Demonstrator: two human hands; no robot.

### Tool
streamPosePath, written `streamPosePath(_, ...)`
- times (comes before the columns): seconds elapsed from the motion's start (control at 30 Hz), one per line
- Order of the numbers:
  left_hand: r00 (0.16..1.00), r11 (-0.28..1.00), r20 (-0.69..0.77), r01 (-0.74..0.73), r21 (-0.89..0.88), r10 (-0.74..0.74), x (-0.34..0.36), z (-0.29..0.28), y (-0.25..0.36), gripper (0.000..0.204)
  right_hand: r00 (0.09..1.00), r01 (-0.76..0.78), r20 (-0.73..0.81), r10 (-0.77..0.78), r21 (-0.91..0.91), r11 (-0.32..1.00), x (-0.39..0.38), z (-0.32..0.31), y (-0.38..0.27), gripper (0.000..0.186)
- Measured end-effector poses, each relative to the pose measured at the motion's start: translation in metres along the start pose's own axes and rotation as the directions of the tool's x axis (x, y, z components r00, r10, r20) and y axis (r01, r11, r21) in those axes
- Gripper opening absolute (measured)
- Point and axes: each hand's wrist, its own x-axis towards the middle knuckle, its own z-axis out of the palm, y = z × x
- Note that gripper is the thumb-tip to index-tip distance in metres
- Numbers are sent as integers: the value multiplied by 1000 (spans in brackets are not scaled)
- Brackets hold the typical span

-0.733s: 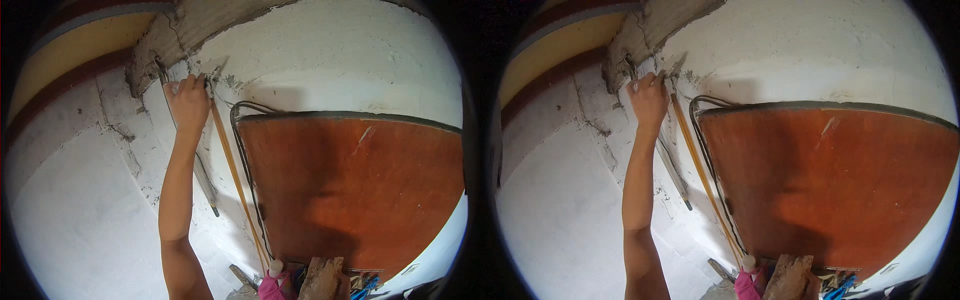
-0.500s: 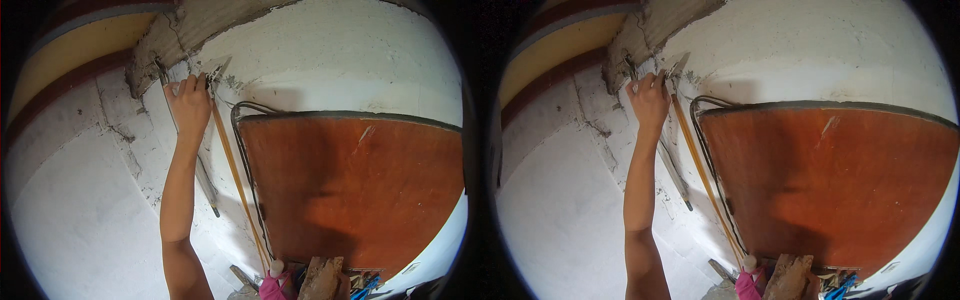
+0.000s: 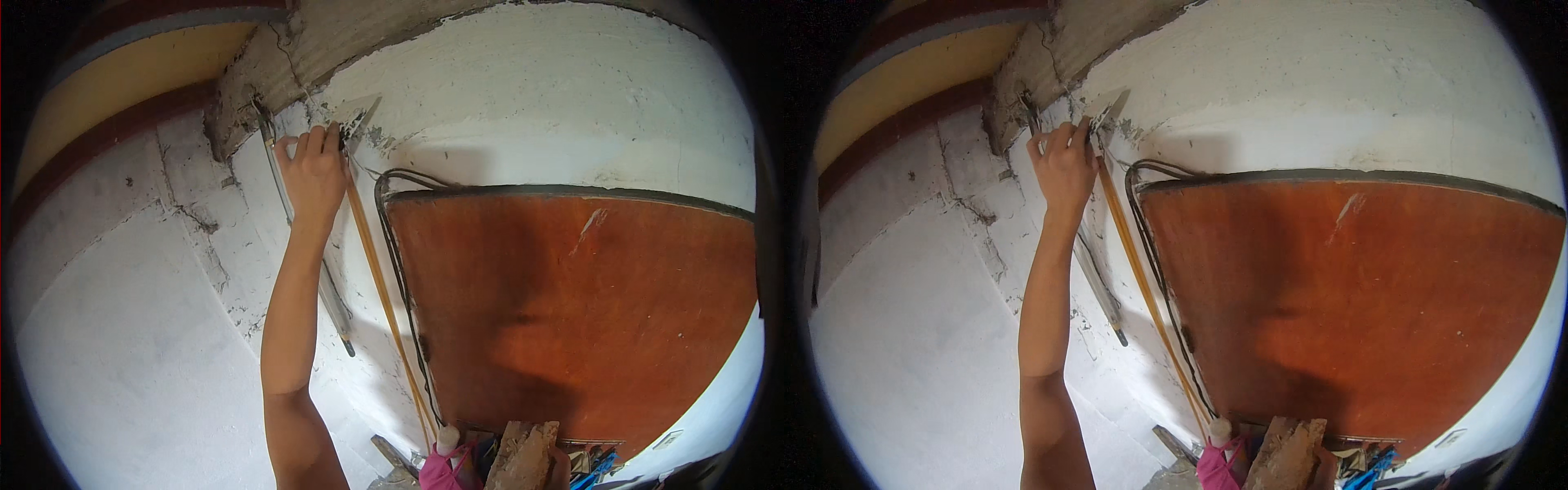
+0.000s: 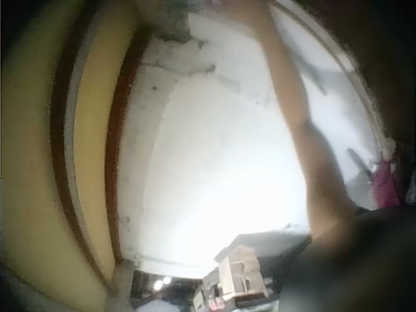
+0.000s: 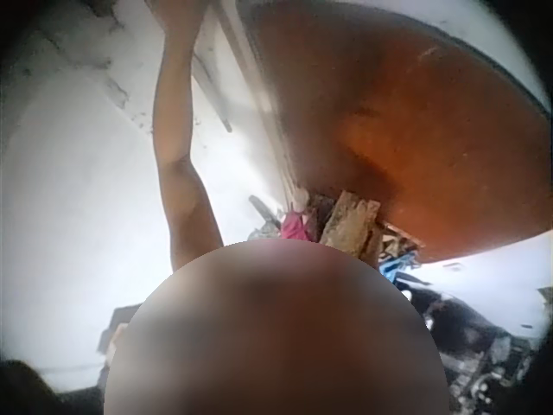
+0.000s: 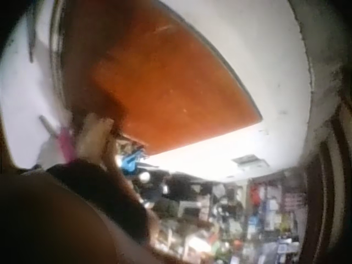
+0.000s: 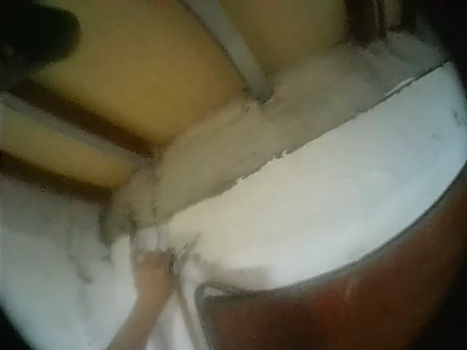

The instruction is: Applying plaster or putty to the wall near a door frame using a spatula and a hawk.

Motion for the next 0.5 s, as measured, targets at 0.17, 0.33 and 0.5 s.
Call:
streamPosePath(0.17, 1000, 1000, -23, 5, 2, -5, 5, -2, 4, 38, 912, -271, -196, 360, 370, 889, 4, 11, -13, 29)
streamPosePath(0.33, 996, 996, 24, 87, -14, -87, 13, -1, -8, 36, 976, -157, -92, 195, 321, 934, 7, 2, -7, 28)
streamPosePath(0.5, 999, 997, -31, -14, 72, 16, 11, 5, -9, 34, 959, -206, -129, 252, 294, 934, 6, 3, -13, 29)
